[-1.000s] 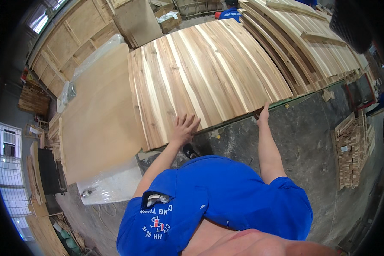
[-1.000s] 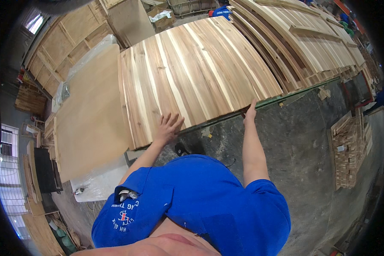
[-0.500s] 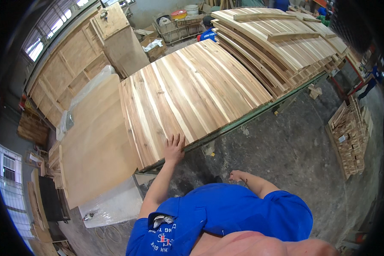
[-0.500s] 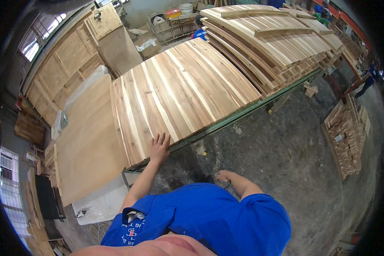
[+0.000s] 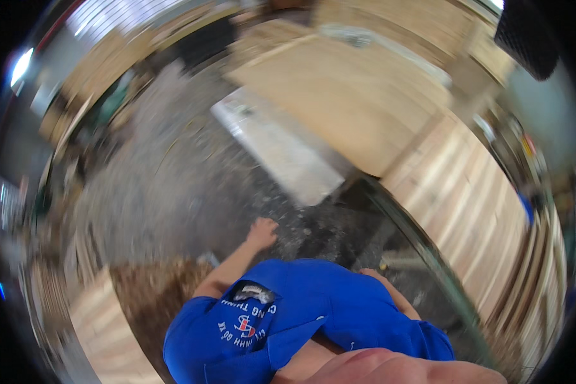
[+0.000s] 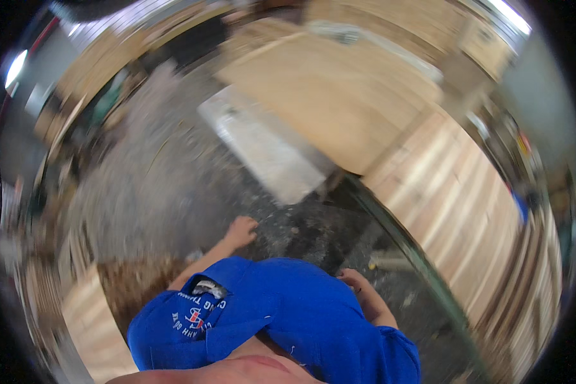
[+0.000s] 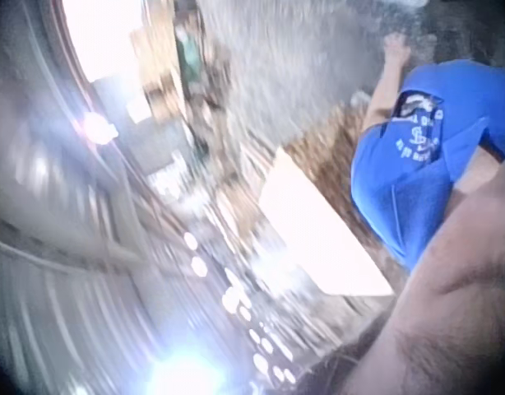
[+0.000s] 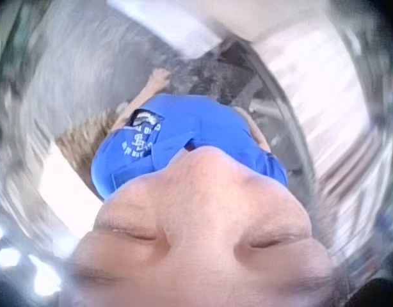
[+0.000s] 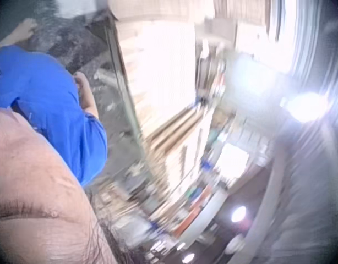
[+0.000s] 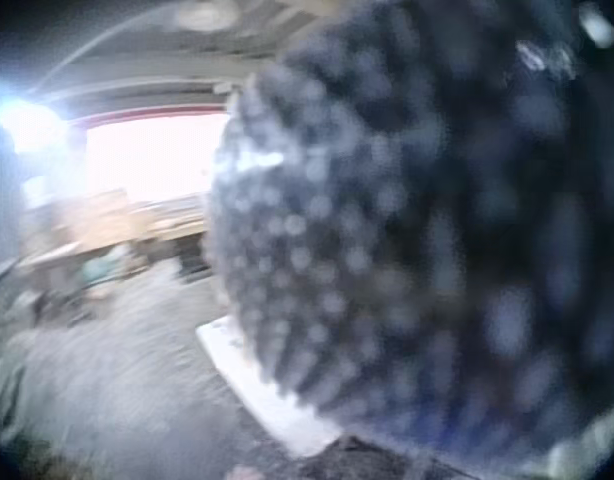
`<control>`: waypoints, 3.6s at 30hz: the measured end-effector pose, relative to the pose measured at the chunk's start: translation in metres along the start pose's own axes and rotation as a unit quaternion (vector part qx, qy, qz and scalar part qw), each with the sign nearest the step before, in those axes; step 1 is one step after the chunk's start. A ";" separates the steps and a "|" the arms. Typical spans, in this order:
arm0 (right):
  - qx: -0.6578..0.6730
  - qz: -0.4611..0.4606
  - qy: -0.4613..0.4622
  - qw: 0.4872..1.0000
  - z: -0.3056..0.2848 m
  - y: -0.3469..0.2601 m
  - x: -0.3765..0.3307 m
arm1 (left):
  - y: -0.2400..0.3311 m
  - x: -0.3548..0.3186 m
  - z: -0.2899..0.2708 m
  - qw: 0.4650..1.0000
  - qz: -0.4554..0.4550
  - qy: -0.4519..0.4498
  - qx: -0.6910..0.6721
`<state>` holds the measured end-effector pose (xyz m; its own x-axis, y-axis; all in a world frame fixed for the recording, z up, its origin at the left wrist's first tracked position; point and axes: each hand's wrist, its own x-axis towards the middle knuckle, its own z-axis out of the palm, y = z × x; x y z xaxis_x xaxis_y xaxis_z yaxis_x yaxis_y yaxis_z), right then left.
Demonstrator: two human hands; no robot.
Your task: The person uses a pneumatic screwdriver to drive screws into pre-drilled holes on a wooden panel. They periodically pick up screws from a container and continue fastening the panel. The person also lifts and repositions the panel during the process.
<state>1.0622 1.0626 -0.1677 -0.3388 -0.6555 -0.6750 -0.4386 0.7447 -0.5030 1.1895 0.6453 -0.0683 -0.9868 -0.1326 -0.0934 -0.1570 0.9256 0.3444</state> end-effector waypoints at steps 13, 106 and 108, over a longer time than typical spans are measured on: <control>-0.108 -0.312 -0.154 0.931 -0.021 -0.265 0.245 | -0.004 -0.328 0.007 0.664 -0.587 0.462 -0.028; 0.079 -0.833 0.111 0.536 0.216 -1.326 -0.146 | 0.227 -1.032 -0.212 0.083 -0.492 0.843 0.200; 0.052 -0.818 0.114 0.561 0.244 -1.338 -0.135 | 0.211 -1.054 -0.193 0.117 -0.470 0.857 0.176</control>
<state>1.8977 0.1854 0.4646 0.3434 -0.4630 0.8172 -0.2713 -0.8819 -0.3856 2.1881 0.9123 0.2829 0.8542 0.1683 0.4920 -0.5143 0.1339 0.8471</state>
